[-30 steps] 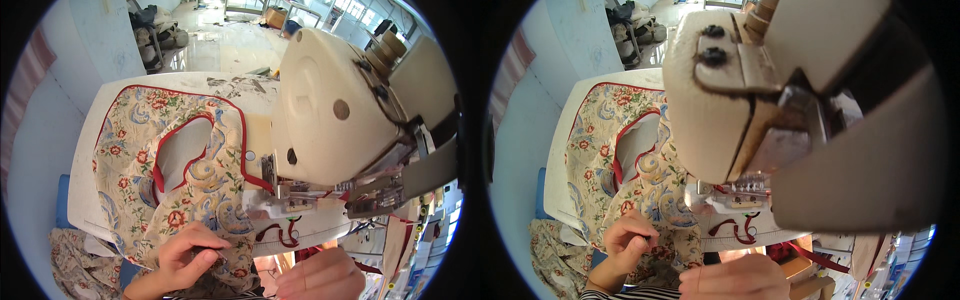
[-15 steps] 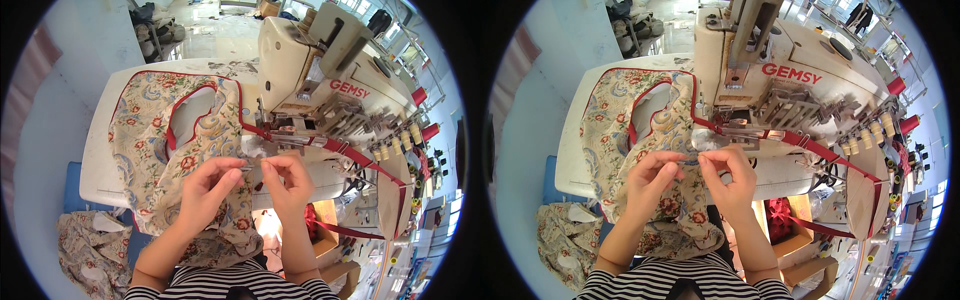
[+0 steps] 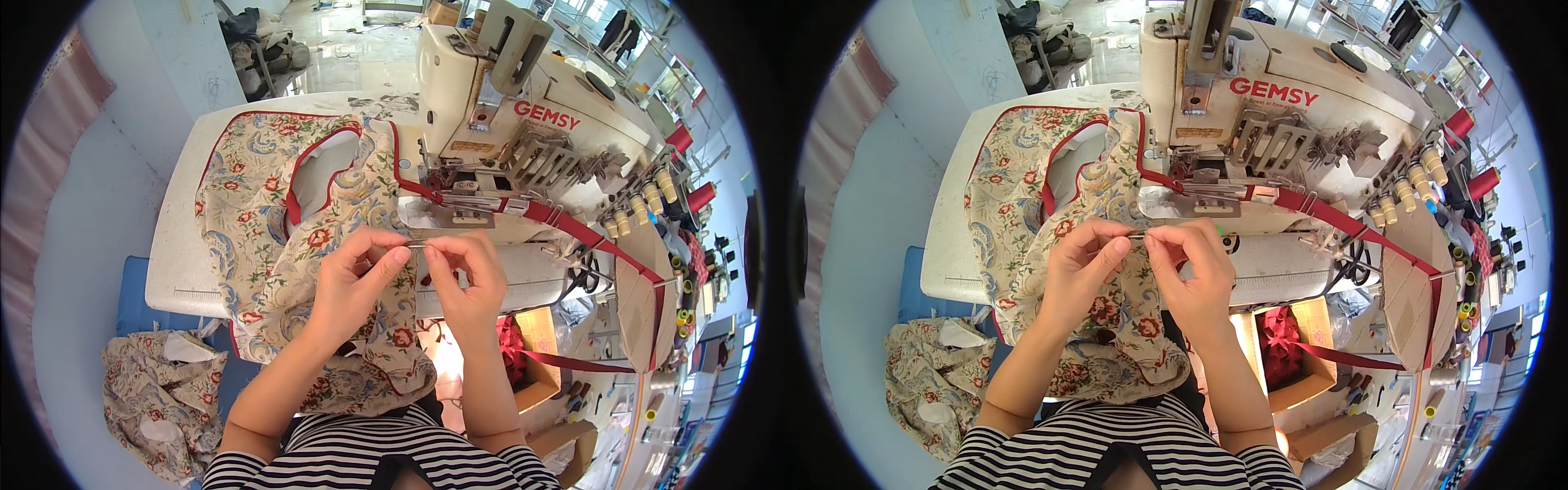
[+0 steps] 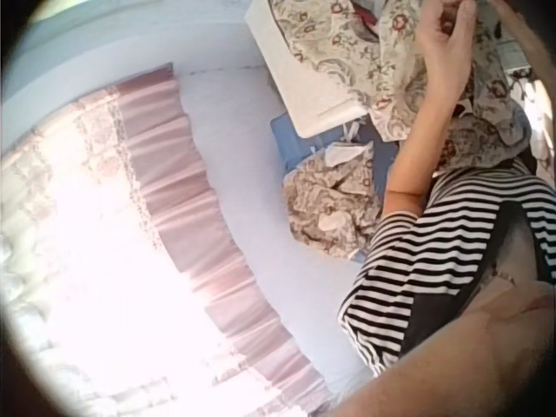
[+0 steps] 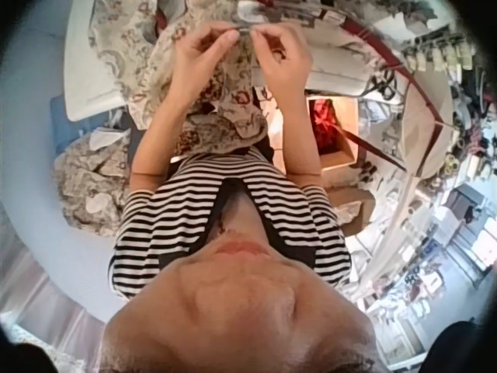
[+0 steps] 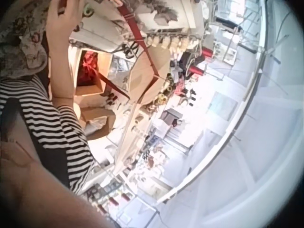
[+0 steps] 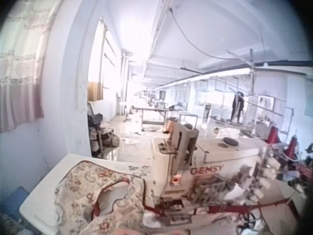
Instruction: The person aligns a red ribbon along the edge of a floral fabric and sews it using a GEMSY overlock machine. They repeatedly cut threads, reposition the ribbon, and continue stitching along the fabric edge.
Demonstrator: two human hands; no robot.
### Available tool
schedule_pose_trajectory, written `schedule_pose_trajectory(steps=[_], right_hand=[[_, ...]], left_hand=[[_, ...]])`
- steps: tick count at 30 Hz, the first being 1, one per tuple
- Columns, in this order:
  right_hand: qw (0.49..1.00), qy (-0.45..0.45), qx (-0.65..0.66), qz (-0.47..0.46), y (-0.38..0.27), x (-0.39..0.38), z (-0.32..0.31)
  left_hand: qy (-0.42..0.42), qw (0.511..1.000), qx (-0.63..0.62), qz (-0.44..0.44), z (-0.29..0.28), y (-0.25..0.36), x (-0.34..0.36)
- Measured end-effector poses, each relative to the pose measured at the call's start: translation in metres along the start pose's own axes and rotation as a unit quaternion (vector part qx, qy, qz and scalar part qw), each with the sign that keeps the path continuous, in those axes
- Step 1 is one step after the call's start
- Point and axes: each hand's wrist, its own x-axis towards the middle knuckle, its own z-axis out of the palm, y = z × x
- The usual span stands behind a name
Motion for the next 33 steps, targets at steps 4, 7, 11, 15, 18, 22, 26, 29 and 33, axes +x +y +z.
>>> schedule_pose_trajectory(steps=[4,7,11,15,18,22,26,29,33], right_hand=[[1.0,0.0,0.001,0.005,0.0,-0.0004,-0.0011],[1.0,0.0,-0.002,0.0,0.0007,-0.0003,-0.0018],[1.0,0.0,-0.004,-0.004,0.001,-0.0001,-0.0016],[1.0,0.0,-0.003,0.001,0.0007,0.0001,-0.0016],[1.0,-0.003,-0.009,0.0,0.0019,-0.0002,-0.0017],[1.0,-0.001,-0.006,-0.004,0.0023,0.0001,-0.0012],[1.0,-0.001,-0.006,-0.005,0.0029,0.0004,-0.0014],[1.0,-0.002,-0.007,-0.005,0.0023,0.0007,-0.0012],[1.0,0.0,-0.01,-0.006,0.0052,-0.0003,-0.0017]], left_hand=[[0.002,1.0,0.011,0.012,0.0016,-0.002,0.0008],[0.005,1.0,0.019,0.015,0.0028,-0.0026,0.0015],[0.001,1.0,0.015,0.012,0.0031,-0.0016,0.0026],[-0.003,1.0,0.02,0.021,0.0025,-0.0036,0.004],[-0.003,1.0,0.022,0.008,0.0032,-0.0014,0.0039],[-0.009,1.0,0.011,-0.013,0.003,0.0001,0.004],[-0.011,1.0,0.016,-0.022,0.0034,0.0011,0.0051],[-0.013,0.999,0.013,-0.029,0.0037,0.002,0.0051],[-0.017,0.999,0.014,-0.041,0.0039,0.0033,0.0061]])
